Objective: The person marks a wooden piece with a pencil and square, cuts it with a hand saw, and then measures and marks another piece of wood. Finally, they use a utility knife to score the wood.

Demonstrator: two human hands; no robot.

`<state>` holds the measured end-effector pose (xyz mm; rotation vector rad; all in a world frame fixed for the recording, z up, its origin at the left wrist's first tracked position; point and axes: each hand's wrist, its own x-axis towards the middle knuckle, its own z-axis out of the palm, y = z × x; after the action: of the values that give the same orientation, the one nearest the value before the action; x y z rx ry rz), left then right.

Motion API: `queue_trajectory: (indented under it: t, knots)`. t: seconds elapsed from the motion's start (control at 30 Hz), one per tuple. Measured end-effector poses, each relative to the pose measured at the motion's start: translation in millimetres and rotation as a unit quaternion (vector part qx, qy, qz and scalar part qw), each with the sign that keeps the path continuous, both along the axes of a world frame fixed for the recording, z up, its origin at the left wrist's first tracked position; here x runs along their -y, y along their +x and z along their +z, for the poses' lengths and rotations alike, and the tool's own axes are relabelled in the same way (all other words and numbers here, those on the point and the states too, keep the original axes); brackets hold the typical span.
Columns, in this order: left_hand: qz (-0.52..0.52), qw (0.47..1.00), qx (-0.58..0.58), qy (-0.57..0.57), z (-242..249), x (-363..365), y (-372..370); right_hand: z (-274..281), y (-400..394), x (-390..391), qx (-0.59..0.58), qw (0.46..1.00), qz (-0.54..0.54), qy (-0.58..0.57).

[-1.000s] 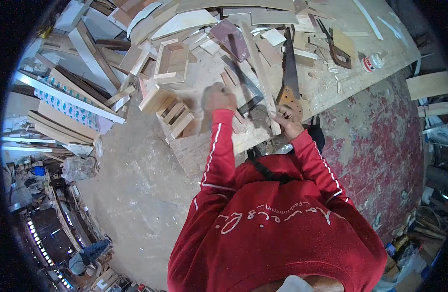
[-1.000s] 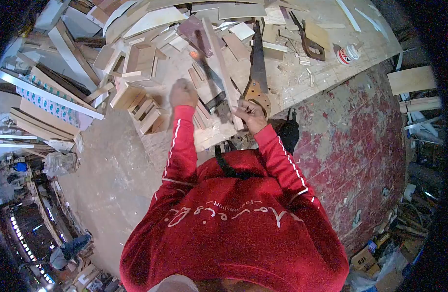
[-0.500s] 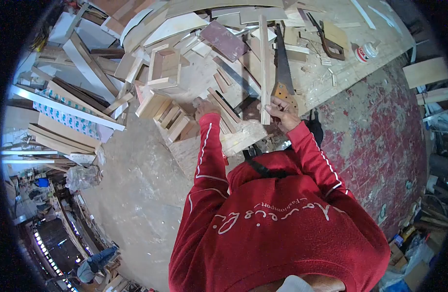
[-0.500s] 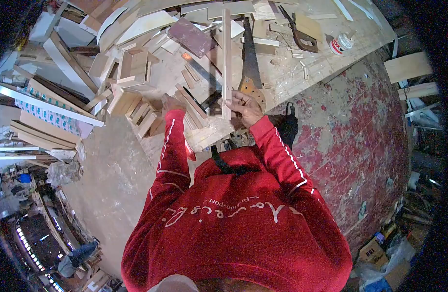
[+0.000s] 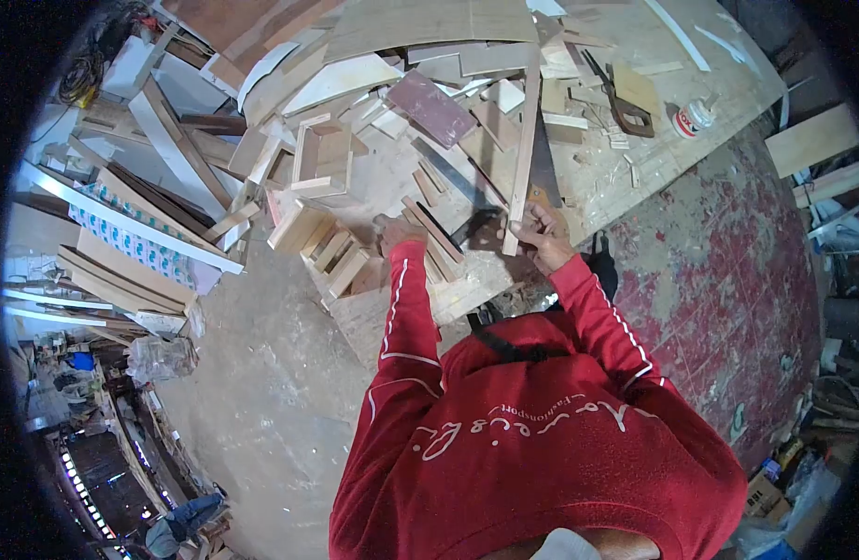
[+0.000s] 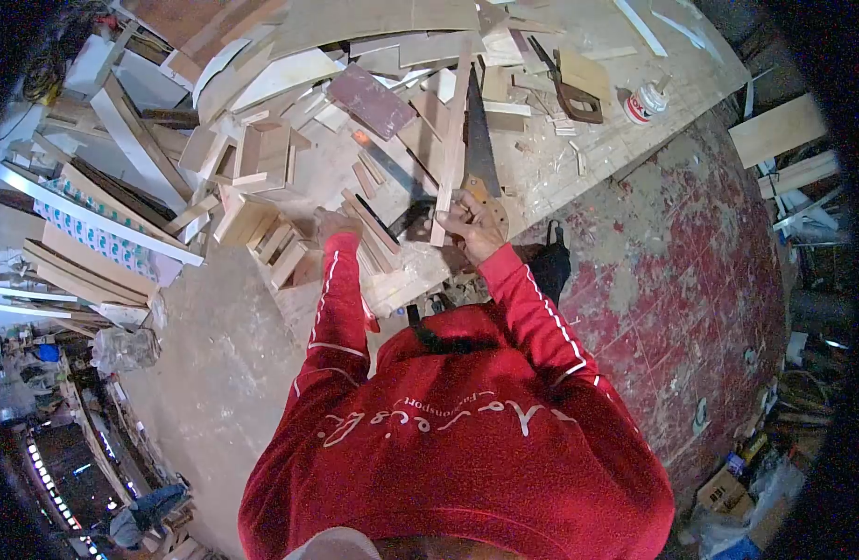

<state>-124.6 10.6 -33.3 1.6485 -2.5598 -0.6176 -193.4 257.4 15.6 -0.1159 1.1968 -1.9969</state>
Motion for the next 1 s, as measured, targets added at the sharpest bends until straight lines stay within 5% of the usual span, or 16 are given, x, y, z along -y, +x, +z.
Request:
queue_trajectory:
  t: [0.27,0.47,0.53,0.57,0.63,0.67,0.73,0.83,1.0]
  knots:
    - [-0.062,0.998,-0.023,0.001,3,8,6,-7,-5,6,0.002,1.000,-0.004,-0.022]
    - [-0.119,0.953,-0.258,-0.106,18,8,7,-40,-6,16,-0.101,0.991,0.010,0.089]
    - [-0.140,0.880,-0.454,-0.013,16,12,2,-27,-5,23,-0.091,0.990,-0.006,0.111]
    - [-0.139,0.880,-0.454,-0.014,15,12,5,-20,-7,24,-0.093,0.992,-0.004,0.087]
    - [-0.086,0.847,-0.446,0.275,50,-3,12,-7,-8,30,-0.094,0.994,-0.001,0.062]
    - [-0.086,0.847,-0.447,0.275,44,-4,12,-4,-9,33,-0.096,0.991,-0.011,0.096]
    - [-0.074,0.734,-0.531,0.417,29,-9,10,18,-10,39,-0.098,0.986,-0.020,0.130]
    - [-0.055,0.672,-0.543,0.500,34,-24,9,32,-16,52,-0.210,0.974,-0.048,0.065]
    - [-0.065,0.667,-0.519,0.531,69,-46,14,33,-24,63,-0.105,0.991,-0.066,0.058]
